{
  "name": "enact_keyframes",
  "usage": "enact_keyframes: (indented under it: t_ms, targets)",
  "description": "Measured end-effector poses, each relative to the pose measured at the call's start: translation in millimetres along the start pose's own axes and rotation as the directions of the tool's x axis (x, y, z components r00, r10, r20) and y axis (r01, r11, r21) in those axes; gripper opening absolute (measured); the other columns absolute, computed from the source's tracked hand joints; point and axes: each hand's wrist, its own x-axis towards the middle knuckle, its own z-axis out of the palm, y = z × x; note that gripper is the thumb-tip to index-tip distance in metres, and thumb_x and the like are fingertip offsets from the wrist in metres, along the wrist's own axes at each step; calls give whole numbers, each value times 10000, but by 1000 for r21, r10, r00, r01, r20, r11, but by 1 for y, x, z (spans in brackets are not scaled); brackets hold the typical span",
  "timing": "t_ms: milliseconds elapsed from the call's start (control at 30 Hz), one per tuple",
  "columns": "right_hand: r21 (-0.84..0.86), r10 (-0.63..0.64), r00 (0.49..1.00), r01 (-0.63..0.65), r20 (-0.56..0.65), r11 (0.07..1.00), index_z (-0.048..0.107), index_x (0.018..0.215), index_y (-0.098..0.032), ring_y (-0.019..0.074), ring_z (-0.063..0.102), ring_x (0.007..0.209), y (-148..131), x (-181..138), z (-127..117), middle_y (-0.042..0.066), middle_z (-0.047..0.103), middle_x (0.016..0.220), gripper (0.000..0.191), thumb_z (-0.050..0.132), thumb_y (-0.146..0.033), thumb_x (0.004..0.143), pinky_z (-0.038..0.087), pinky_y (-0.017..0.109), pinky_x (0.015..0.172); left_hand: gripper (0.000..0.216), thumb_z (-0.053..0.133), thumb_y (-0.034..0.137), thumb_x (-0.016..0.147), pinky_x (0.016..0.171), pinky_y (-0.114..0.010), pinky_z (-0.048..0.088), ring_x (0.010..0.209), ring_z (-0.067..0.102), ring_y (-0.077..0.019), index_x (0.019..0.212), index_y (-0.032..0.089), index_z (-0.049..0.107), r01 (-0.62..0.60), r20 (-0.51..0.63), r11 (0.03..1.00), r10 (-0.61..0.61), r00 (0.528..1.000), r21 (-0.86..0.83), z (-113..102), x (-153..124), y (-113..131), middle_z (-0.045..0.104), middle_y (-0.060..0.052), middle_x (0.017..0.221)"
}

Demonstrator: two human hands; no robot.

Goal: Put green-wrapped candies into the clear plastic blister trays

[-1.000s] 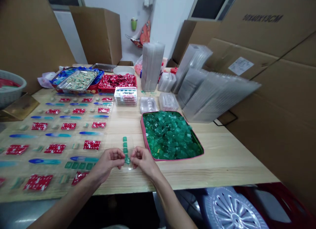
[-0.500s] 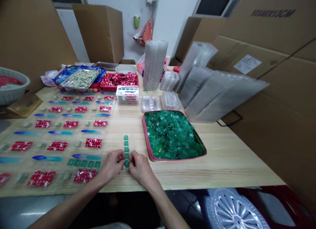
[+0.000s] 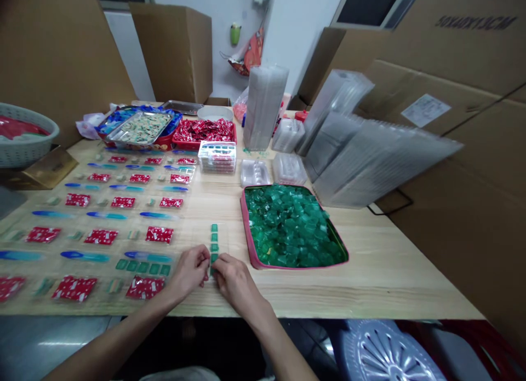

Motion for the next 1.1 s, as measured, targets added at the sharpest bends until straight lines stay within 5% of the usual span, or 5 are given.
enact_keyframes:
  t_ms: [267, 467, 700, 900, 1100]
  targets:
    - [-139, -32, 999, 29, -16, 990, 614, 742, -174, 145, 548, 672, 2, -3, 13, 41, 583, 750, 271, 445, 37, 724, 426, 225, 614, 191, 470, 26, 659, 460, -200, 341, 436, 484, -113, 632, 206, 527, -80, -17, 996, 80, 997, 44, 0, 1, -3, 472, 69, 450]
    - [115, 21, 998, -15, -53, 993, 657, 904, -190, 166, 602, 764, 5, -8, -3, 61, 636, 891, 279, 505, -10, 754, 472, 255, 679, 218, 461, -4, 682, 628, -254, 422, 659, 550, -154, 673, 188, 564, -245, -58, 952, 259, 964, 186, -6, -19, 6, 563, 3, 659]
    - [151, -6, 982, 35, -187, 988, 671, 951, -188, 189, 619, 819, 13, -12, -1, 86, 650, 890, 358, 402, -13, 793, 503, 303, 738, 276, 394, 61, 839, 801, -392, 485, 920, 573, -255, 1015, 108, 601, -616, 333, 470, 554, 763, 632, -1, -43, 0, 626, -152, 1027]
    - [179, 41, 954, 13, -297, 984, 654, 884, -190, 186, 621, 810, 13, -10, -7, 76, 648, 862, 236, 451, -81, 837, 501, 291, 726, 241, 635, 281, 778, 733, -400, 495, 891, 578, -280, 956, 136, 559, -671, 459, 351, 521, 720, 653, -1, -68, -5, 624, -135, 1007]
    - [234, 68, 947, 7, -314, 972, 676, 827, -196, 198, 637, 831, 16, -10, -11, 69, 674, 858, 182, 497, -168, 836, 510, 306, 748, 245, 335, 28, 833, 620, -332, 493, 673, 606, -210, 805, 126, 558, -748, 315, 108, 860, 400, 655, -7, -96, -29, 644, -112, 736]
